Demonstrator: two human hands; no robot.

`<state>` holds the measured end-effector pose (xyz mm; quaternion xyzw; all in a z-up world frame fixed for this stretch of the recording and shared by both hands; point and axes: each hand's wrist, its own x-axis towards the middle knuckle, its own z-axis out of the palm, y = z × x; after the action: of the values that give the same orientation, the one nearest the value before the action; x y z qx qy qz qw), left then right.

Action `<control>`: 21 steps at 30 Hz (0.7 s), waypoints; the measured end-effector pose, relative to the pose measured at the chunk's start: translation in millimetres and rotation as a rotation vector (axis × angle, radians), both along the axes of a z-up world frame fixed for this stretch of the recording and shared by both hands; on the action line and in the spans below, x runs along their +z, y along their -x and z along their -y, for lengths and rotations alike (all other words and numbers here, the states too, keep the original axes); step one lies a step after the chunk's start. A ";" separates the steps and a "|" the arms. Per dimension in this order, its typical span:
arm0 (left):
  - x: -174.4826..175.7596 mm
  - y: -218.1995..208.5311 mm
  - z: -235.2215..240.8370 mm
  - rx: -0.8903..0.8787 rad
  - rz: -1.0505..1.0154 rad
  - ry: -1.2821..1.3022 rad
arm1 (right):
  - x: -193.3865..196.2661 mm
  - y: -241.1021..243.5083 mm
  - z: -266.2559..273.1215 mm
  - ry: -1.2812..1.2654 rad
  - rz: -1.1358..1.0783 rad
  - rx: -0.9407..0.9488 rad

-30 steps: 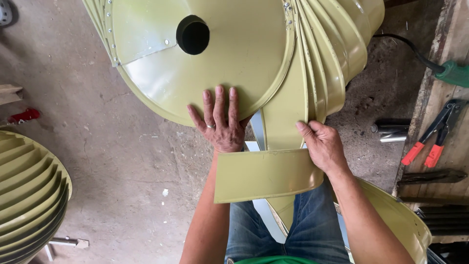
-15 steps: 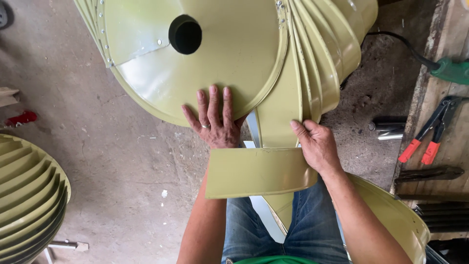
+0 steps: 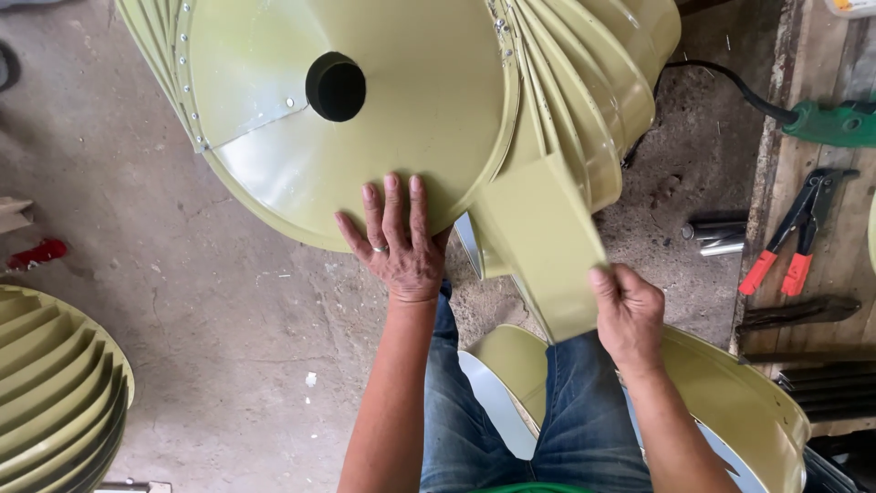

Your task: Assembling the metal blades of a turbine ventilator to a circular base using a drill and a riveter.

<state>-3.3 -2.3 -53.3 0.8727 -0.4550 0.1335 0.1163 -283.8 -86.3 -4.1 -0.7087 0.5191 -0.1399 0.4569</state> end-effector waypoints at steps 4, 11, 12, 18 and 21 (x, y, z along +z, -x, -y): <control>3.0 -0.5 0.5 -0.018 -0.034 0.035 | 12.0 -13.8 -2.0 -0.223 -0.045 -0.228; 13.2 -0.6 1.6 -0.019 -0.068 0.039 | 37.2 -62.2 3.8 -0.112 0.046 -0.130; 15.0 -0.3 2.6 -0.021 -0.068 0.042 | 33.7 -65.5 3.0 -0.109 0.046 -0.131; 25.4 -0.7 2.8 -0.015 -0.099 0.021 | 21.3 -95.4 2.8 -0.030 0.026 -0.072; 27.4 0.7 2.4 -0.020 -0.107 0.015 | 14.1 -112.1 12.1 -0.198 -0.055 -0.166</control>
<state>-4.0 -4.7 -25.9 0.8732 -0.4557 0.0890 0.1482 -171.7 -98.4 10.1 -0.6185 0.5995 -0.1059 0.4969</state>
